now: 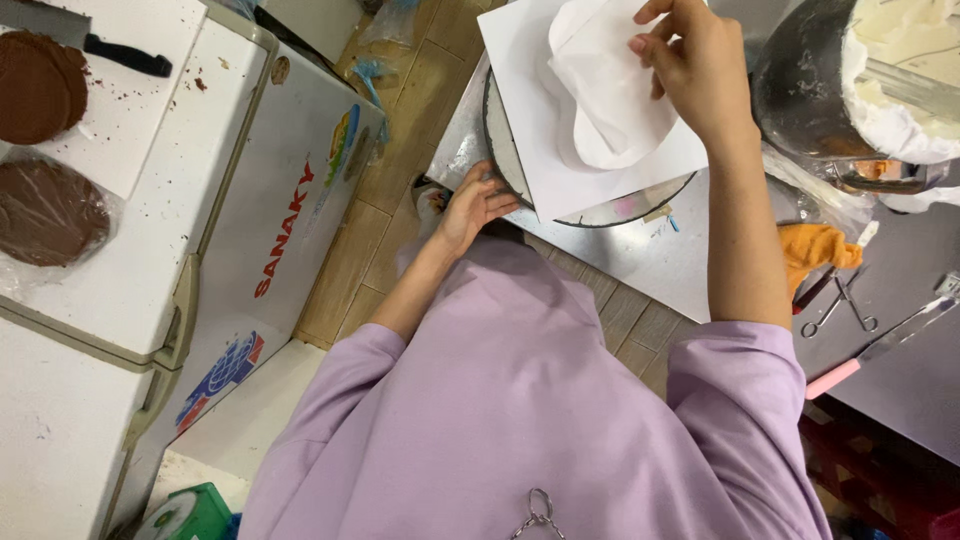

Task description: The person arranges white heart-shaped paper cutouts on a square base, wipes the surface with an orange cloth, and uses scissors to trim a small piece of material. The person then places the assembled base onto a shelf.

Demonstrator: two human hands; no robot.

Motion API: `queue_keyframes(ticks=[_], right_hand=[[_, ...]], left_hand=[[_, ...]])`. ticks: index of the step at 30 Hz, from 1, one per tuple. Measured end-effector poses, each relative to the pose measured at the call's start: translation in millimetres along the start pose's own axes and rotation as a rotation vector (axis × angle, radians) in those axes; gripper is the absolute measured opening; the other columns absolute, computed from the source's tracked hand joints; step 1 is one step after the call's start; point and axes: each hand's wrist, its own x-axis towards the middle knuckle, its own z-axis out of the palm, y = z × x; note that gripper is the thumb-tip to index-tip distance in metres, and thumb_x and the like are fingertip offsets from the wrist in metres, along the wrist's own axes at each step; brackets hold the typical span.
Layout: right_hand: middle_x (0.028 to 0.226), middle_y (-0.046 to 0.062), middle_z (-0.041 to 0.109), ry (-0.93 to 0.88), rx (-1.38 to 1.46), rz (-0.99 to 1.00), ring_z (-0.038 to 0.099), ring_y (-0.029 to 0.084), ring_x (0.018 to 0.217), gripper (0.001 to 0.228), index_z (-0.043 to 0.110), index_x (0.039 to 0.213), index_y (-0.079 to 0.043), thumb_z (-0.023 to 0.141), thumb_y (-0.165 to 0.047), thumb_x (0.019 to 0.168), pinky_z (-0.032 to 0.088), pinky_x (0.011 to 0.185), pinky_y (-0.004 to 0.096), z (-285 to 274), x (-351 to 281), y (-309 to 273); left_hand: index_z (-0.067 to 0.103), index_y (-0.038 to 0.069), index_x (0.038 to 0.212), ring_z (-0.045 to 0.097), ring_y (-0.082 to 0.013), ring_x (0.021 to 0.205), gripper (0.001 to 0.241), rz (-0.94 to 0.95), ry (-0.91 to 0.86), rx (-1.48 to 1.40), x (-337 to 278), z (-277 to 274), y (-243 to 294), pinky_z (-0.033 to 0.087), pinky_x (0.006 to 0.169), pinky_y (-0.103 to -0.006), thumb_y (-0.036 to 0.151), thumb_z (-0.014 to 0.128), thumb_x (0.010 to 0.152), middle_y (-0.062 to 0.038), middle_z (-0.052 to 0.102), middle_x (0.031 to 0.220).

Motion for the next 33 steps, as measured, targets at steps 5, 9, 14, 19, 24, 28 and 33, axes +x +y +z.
queue_keyframes(ticks=[5,9,14,19,24,28,33], right_hand=[[0.091,0.011,0.072,0.085,-0.065,0.009,0.068,0.013,0.067,0.014,0.063,0.121,0.004,0.071,0.004,0.109,0.048,0.052,0.026,-13,-8,30],[0.093,0.014,0.072,0.171,-0.032,0.059,0.066,0.013,0.067,0.011,0.062,0.125,0.006,0.069,0.005,0.116,0.049,0.054,0.026,-42,-26,37],[0.092,0.013,0.072,0.151,-0.055,0.037,0.065,0.012,0.066,0.014,0.060,0.125,0.004,0.068,0.004,0.114,0.049,0.053,0.027,-30,-21,3],[0.083,0.010,0.071,-0.068,-0.035,-0.006,0.062,0.014,0.057,0.018,0.059,0.125,0.000,0.070,-0.002,0.112,0.045,0.051,0.028,21,2,-28],[0.087,0.010,0.072,-0.037,-0.127,-0.133,0.069,0.014,0.067,0.013,0.060,0.120,0.001,0.068,0.001,0.110,0.049,0.056,0.028,21,11,-13],[0.089,0.010,0.074,0.052,-0.121,-0.001,0.066,0.014,0.064,0.013,0.061,0.121,0.001,0.069,0.002,0.112,0.049,0.055,0.027,-1,-4,14],[0.088,0.011,0.073,0.188,-0.113,0.087,0.065,0.013,0.067,0.012,0.059,0.126,0.002,0.067,0.004,0.117,0.046,0.054,0.026,-38,-35,24]], left_hand=[[0.022,0.005,0.155,0.065,-0.0337,0.120,0.065,-0.059,-0.025,0.006,-2,-5,-9,0.050,0.111,-0.0485,0.029,0.049,0.101,-0.018,0.056,0.128],[0.029,0.003,0.153,0.063,-0.0311,0.130,0.062,-0.097,-0.084,0.089,-6,-10,-14,0.047,0.113,-0.0456,0.033,0.049,0.102,-0.017,0.060,0.138],[0.036,0.002,0.150,0.062,-0.0305,0.132,0.059,-0.144,-0.092,0.153,-3,-20,-18,0.046,0.112,-0.0439,0.036,0.049,0.104,-0.016,0.062,0.136],[0.035,0.003,0.151,0.063,-0.0312,0.131,0.058,-0.096,-0.040,0.149,-2,-28,-24,0.047,0.111,-0.0433,0.036,0.048,0.105,-0.017,0.061,0.134],[0.034,0.001,0.154,0.061,-0.0321,0.133,0.062,-0.082,-0.063,0.129,-8,-27,-22,0.046,0.111,-0.0442,0.036,0.048,0.105,-0.018,0.059,0.140],[0.028,0.004,0.158,0.061,-0.0331,0.132,0.066,-0.052,0.009,0.140,-9,-18,-11,0.048,0.113,-0.0457,0.035,0.048,0.103,-0.018,0.055,0.142],[0.025,0.008,0.158,0.061,-0.0362,0.128,0.067,-0.046,0.006,-0.003,-9,-12,0,0.049,0.111,-0.0500,0.030,0.047,0.099,-0.017,0.051,0.137]])
